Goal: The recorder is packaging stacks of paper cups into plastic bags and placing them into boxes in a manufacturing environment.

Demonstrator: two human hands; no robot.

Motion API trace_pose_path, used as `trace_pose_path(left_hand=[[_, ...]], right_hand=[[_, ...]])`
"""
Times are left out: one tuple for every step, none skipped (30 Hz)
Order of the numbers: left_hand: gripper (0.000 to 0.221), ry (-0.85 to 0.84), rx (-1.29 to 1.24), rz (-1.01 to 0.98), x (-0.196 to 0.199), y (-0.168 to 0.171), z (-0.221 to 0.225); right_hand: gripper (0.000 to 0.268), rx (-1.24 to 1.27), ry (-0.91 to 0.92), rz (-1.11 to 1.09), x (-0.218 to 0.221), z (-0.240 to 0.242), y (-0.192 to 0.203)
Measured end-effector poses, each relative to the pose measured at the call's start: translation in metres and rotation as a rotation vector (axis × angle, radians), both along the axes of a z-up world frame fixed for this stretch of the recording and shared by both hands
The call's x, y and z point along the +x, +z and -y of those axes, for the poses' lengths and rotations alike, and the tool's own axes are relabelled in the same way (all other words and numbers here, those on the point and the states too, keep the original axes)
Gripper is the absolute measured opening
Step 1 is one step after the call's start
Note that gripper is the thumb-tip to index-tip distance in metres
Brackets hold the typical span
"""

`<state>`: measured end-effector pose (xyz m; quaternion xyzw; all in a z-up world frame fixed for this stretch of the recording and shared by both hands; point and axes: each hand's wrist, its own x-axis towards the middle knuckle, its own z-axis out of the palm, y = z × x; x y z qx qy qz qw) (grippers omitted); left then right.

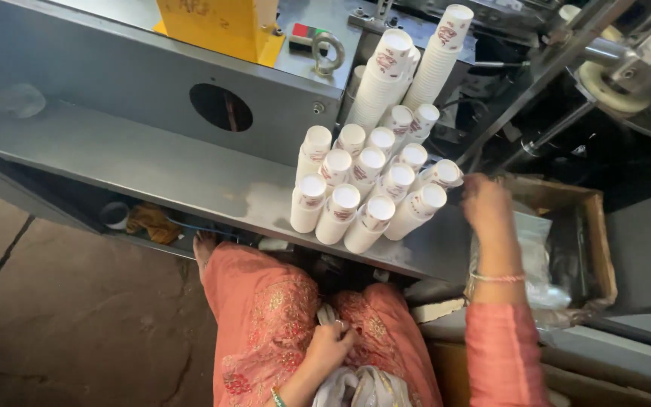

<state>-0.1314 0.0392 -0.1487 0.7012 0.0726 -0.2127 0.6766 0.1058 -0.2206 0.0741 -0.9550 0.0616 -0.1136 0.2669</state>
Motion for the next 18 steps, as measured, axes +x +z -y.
trace_pose_path(left_hand=[[0.024,0.003,0.003,0.001,0.0,0.0,0.0],[0.023,-0.018,-0.021,0.041,0.0,-0.001,0.001],[0.023,-0.035,-0.043,0.08,-0.001,-0.002,0.001],[0.023,-0.029,-0.04,0.08,0.0,0.0,-0.001],[0.024,-0.027,-0.043,0.079,-0.001,0.001,-0.003],[0.025,-0.025,-0.046,0.077,0.0,0.003,-0.005],[0.025,-0.025,-0.042,0.072,0.0,0.009,-0.007],[0.025,-0.009,-0.06,0.007,0.0,0.014,-0.009],[0.026,0.006,-0.079,-0.057,0.001,0.02,-0.011],[0.026,0.004,-0.077,-0.061,0.004,0.008,-0.012],[0.024,0.019,-0.19,-0.102,0.005,-0.004,-0.012],[0.022,0.035,-0.303,-0.143,0.006,-0.016,-0.013],[0.022,0.046,-0.306,-0.152,0.006,-0.013,-0.014],[0.02,0.073,-0.49,-0.141,0.007,-0.011,-0.016],[0.018,0.108,-0.676,-0.133,0.002,-0.008,-0.017],[0.018,0.125,-0.68,-0.147,0.006,-0.004,-0.016],[0.017,0.178,-0.826,-0.143,0.009,-0.001,-0.015],[0.018,0.233,-0.972,-0.134,0.012,0.001,-0.014]], right_hand=[[0.023,0.003,0.003,0.001,0.007,0.002,-0.011],[0.024,-0.116,-0.008,0.001,0.014,0.003,-0.022],[0.025,-0.235,-0.016,0.001,0.022,0.003,-0.034],[0.025,-0.232,-0.01,0.001,0.034,0.01,-0.047],[0.024,-0.26,0.0,-0.016,0.045,0.016,-0.062],[0.023,-0.289,0.01,-0.033,0.057,0.022,-0.076],[0.023,-0.286,0.011,-0.038,0.045,0.011,-0.058],[0.024,-0.281,-0.031,-0.084,0.034,0.001,-0.041],[0.026,-0.278,-0.076,-0.129,0.022,-0.008,-0.022],[0.026,-0.276,-0.077,-0.133,0.014,0.0,-0.024],[0.027,-0.272,-0.002,-0.066,0.006,0.006,-0.026],[0.029,-0.266,0.071,0.002,-0.002,0.012,-0.028],[0.029,-0.268,0.082,-0.007,-0.025,0.003,-0.014],[0.029,-0.297,0.156,-0.113,-0.047,-0.006,-0.001],[0.029,-0.325,0.234,-0.226,-0.072,-0.015,0.013],[0.029,-0.329,0.248,-0.243,-0.087,-0.02,0.001],[0.028,-0.312,0.472,-0.248,-0.104,-0.024,-0.011],[0.027,-0.288,0.695,-0.249,-0.12,-0.027,-0.024]])
